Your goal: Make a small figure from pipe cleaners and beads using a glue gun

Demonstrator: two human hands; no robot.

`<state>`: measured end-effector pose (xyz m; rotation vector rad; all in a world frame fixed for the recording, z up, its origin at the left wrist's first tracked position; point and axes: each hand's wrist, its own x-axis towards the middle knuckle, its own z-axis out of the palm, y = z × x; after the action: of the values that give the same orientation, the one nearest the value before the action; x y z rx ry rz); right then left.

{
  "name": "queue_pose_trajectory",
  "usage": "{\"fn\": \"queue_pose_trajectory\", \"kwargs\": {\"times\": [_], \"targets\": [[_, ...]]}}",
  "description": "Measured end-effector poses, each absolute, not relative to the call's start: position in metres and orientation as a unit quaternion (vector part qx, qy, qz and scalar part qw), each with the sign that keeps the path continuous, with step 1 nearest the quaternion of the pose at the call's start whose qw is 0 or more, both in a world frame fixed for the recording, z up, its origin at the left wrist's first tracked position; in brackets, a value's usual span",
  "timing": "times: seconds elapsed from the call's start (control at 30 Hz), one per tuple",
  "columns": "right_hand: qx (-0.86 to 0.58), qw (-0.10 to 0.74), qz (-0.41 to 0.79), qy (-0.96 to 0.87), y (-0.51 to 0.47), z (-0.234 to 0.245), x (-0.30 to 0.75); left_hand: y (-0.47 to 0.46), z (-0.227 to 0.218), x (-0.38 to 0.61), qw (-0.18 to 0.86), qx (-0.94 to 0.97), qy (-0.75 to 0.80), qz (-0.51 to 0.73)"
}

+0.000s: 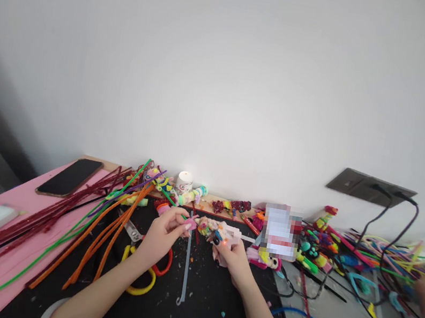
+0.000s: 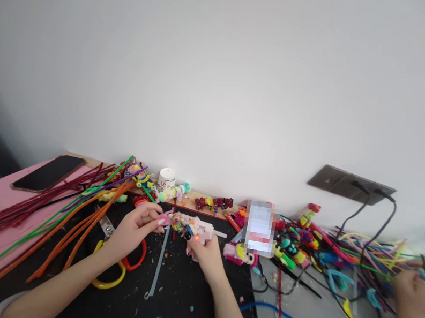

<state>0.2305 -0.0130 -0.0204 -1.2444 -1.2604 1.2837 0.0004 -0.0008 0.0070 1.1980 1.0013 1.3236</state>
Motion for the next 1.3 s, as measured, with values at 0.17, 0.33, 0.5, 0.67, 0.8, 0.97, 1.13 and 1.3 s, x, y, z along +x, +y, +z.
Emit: {"fn": "queue_pose_trajectory", "kwargs": {"times": [0.17, 0.33, 0.5, 0.67, 0.8, 0.97, 1.13, 1.3], "targets": [[-0.51, 0.463, 0.519, -0.506, -0.014, -0.015, 0.227, 0.0, 0.006, 0.0, 0.517, 0.505, 0.415, 0.553], [-0.51, 0.458, 0.516, -0.515, -0.015, -0.012, 0.226, 0.0, 0.007, 0.0, 0.513, 0.512, 0.418, 0.548], [-0.507, 0.452, 0.518, -0.519, -0.014, -0.012, 0.227, -0.001, 0.009, -0.001, 0.509, 0.517, 0.421, 0.544], [-0.509, 0.453, 0.513, -0.522, -0.014, -0.014, 0.226, -0.002, 0.011, -0.001, 0.508, 0.52, 0.42, 0.543], [-0.508, 0.455, 0.514, -0.52, -0.014, -0.014, 0.226, -0.001, 0.011, -0.001, 0.506, 0.524, 0.419, 0.543], [-0.512, 0.453, 0.517, -0.516, -0.015, -0.011, 0.225, -0.001, 0.01, -0.001, 0.494, 0.534, 0.422, 0.541], [-0.506, 0.453, 0.519, -0.519, -0.015, -0.009, 0.225, -0.001, 0.009, -0.001, 0.488, 0.545, 0.42, 0.537], [-0.509, 0.447, 0.52, -0.52, -0.014, -0.011, 0.226, 0.0, 0.007, -0.001, 0.485, 0.547, 0.423, 0.536]]}}
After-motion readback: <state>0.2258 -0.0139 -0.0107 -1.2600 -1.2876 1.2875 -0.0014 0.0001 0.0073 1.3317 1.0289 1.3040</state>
